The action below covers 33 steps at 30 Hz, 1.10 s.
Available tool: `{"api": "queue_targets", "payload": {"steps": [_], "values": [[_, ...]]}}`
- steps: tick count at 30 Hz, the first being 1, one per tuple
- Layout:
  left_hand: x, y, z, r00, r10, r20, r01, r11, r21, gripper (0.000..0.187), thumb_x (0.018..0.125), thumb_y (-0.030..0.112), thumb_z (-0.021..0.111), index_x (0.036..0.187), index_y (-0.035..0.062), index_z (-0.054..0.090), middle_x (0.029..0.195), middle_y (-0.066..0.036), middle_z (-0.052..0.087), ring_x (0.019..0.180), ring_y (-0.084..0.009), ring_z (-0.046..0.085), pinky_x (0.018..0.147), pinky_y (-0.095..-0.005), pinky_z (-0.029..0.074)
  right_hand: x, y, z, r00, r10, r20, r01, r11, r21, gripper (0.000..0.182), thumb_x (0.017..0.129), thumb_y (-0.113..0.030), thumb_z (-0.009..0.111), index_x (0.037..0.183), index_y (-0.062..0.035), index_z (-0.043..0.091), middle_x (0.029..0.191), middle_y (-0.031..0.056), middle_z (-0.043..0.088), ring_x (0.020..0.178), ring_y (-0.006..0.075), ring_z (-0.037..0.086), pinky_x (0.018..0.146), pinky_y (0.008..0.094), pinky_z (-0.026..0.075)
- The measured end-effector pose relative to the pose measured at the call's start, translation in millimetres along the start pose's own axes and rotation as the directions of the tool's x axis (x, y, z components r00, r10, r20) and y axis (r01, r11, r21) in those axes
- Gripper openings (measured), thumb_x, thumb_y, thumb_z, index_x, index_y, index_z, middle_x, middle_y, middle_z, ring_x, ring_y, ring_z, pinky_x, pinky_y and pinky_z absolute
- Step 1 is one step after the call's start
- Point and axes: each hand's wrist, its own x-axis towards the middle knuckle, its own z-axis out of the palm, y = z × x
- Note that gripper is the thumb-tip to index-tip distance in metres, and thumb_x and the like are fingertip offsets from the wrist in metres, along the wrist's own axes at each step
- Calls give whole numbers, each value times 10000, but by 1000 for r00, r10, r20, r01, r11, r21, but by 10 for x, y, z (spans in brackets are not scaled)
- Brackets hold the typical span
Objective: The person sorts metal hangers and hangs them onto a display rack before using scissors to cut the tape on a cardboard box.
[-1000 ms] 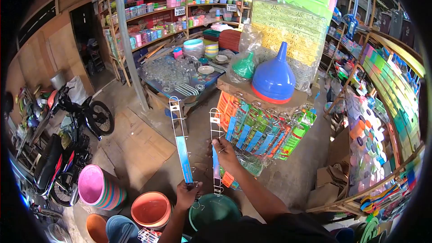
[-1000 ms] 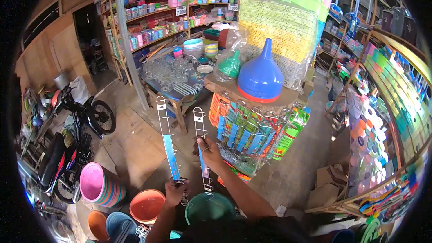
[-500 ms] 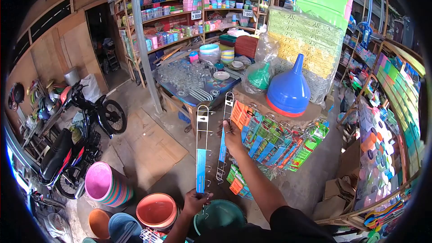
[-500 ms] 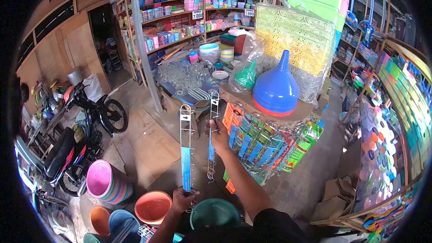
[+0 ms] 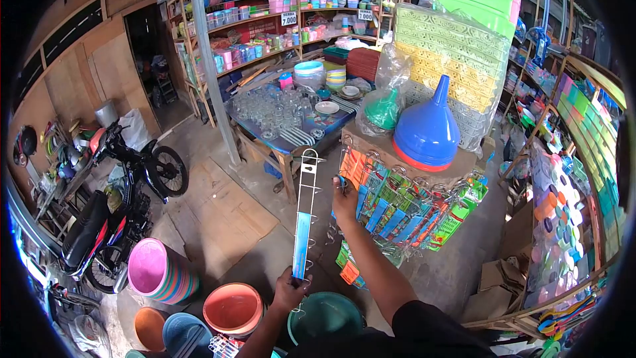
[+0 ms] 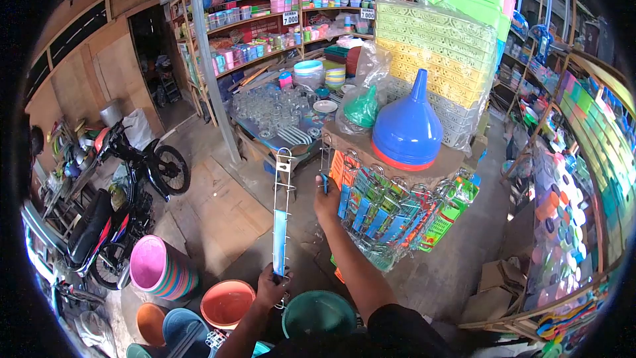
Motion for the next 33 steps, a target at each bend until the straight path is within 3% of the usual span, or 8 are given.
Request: {"api": "queue_targets", "payload": {"steps": [6, 8, 14, 18, 24, 29, 32, 33], "values": [[122, -157, 0, 999, -35, 17, 37, 996, -81, 275, 859, 52, 684, 1116, 40, 587, 609, 18, 531, 496, -49, 488, 442, -266, 409, -242, 275, -33, 973, -228, -31, 205, 920, -333, 496, 875, -35, 632, 1327, 36, 441, 1253, 177, 564, 1209, 267, 534, 1023, 361, 403], [204, -251, -2, 999, -35, 32, 37, 995, -91, 274, 858, 51, 683, 1114, 40, 586, 607, 18, 530, 496, -48, 489, 433, -264, 403, -431, 59, -42, 952, -298, -76, 241, 877, -416, 639, 844, -81, 659, 1375, 111, 359, 1349, 294, 471, 1293, 391, 444, 1094, 422, 333], [419, -101, 18, 996, -43, 78, 46, 998, -38, 264, 846, -4, 634, 1101, 33, 572, 642, 13, 546, 503, -43, 494, 418, -255, 395, -868, -667, -224, 999, -38, 18, 38, 998, -50, 318, 859, -38, 624, 1166, 24, 569, 1103, 175, 609, 1078, 281, 577, 964, 373, 423], [582, -60, 51, 989, 4, 149, 2, 999, -40, 262, 853, -3, 617, 1102, 46, 554, 693, -1, 572, 542, -56, 517, 462, -243, 426, -381, -2043, -235, 846, -464, 263, 531, 780, -332, 308, 880, -64, 619, 1178, 1, 575, 1115, 185, 599, 1006, 348, 597, 891, 404, 473], [935, -173, 142, 967, 172, 187, -119, 958, -262, 273, 845, -64, 582, 1096, 35, 542, 846, -13, 611, 690, -77, 592, 585, -257, 493, 806, -2469, -100, 796, -126, 592, 527, 626, -575, 305, 852, -132, 672, 1144, -43, 657, 993, 205, 683, 897, 383, 644, 830, 440, 504], [1242, -488, 151, 960, 181, 212, -166, 982, -87, 248, 836, -26, 633, 1057, 38, 540, 812, -22, 631, 691, -81, 600, 621, -274, 503, 1156, -2513, -71, 708, 129, 695, 506, 593, -626, 217, 790, -158, 740, 979, -51, 733, 929, 173, 710, 844, 273, 693, 789, 377, 527], [1381, -566, 198, 925, 325, 197, -328, 944, -18, 255, 844, 70, 668, 1067, 48, 546, 792, -71, 659, 667, -190, 647, 636, -336, 521, 1243, -2374, -28, 732, 166, 661, 509, 512, -692, 215, 789, -148, 733, 987, -64, 735, 942, 164, 711, 856, 288, 688, 791, 380, 526], [1379, -345, 194, 959, 182, 218, -228, 950, 211, 291, 846, 127, 680, 1095, 56, 546, 848, -111, 660, 727, -260, 656, 678, -375, 525, 1223, -2366, -2, 727, 134, 673, 539, 497, -681, 193, 782, -142, 723, 958, -64, 737, 938, 158, 710, 864, 300, 684, 800, 385, 525]]}}
